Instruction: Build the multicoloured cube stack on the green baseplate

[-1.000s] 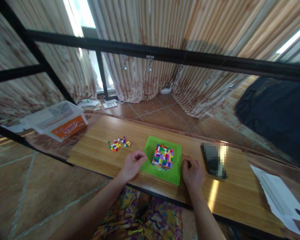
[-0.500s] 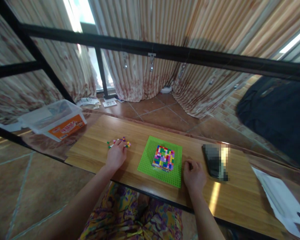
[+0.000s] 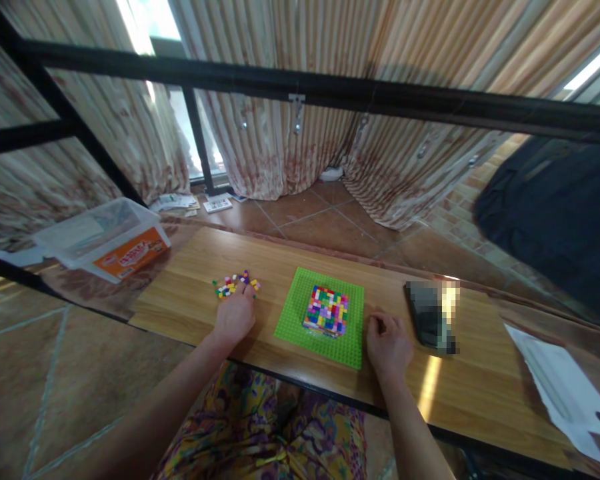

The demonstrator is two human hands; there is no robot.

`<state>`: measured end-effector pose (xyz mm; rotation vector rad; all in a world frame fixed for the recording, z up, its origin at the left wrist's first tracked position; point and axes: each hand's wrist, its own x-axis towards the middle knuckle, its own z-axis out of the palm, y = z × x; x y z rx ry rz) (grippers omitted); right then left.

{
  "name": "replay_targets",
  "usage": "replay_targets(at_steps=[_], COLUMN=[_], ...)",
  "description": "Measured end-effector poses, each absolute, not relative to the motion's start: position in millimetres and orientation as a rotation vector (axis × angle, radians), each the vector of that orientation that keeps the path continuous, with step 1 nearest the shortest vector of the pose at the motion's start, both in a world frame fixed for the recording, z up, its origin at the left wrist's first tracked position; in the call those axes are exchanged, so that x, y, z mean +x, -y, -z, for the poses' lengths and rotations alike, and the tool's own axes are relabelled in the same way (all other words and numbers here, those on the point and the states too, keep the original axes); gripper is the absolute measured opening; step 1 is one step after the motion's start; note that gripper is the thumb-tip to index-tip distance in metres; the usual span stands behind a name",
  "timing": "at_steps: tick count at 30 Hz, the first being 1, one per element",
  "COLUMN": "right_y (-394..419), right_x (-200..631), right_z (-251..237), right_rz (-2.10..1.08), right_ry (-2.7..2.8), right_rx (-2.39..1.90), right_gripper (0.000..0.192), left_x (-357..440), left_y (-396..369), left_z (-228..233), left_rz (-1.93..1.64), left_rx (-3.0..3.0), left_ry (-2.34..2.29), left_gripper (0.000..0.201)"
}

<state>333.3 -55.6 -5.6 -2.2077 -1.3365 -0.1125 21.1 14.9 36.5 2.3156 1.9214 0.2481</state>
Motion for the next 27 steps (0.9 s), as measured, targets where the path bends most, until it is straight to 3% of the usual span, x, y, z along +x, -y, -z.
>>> replay_targets(at_steps=[8,17,21,27], right_y=[55,54,54,55], right_x=[334,332,332,332], right_z=[7,6,4,4], right_rz=[0.094,0.087,0.089,0.07], right_ry=[1.336,1.323,1.313,1.325], right_rx=[-2.221,-2.18,-2.203,-2.198], right_gripper=[0.033,0.038,0.037,0.036], left_x=[30,26,38,71], left_y=[-8,-4,4,21], left_z=[-35,-32,-40,-37], left_rz=[-0.21,-0.661,-0.939,-1.062], left_rx=[2.334,2.245,2.06,1.673], left_ry=[-1.884,-1.786,-1.509,-1.184], left_gripper=[0.054,0.017,0.014,0.012])
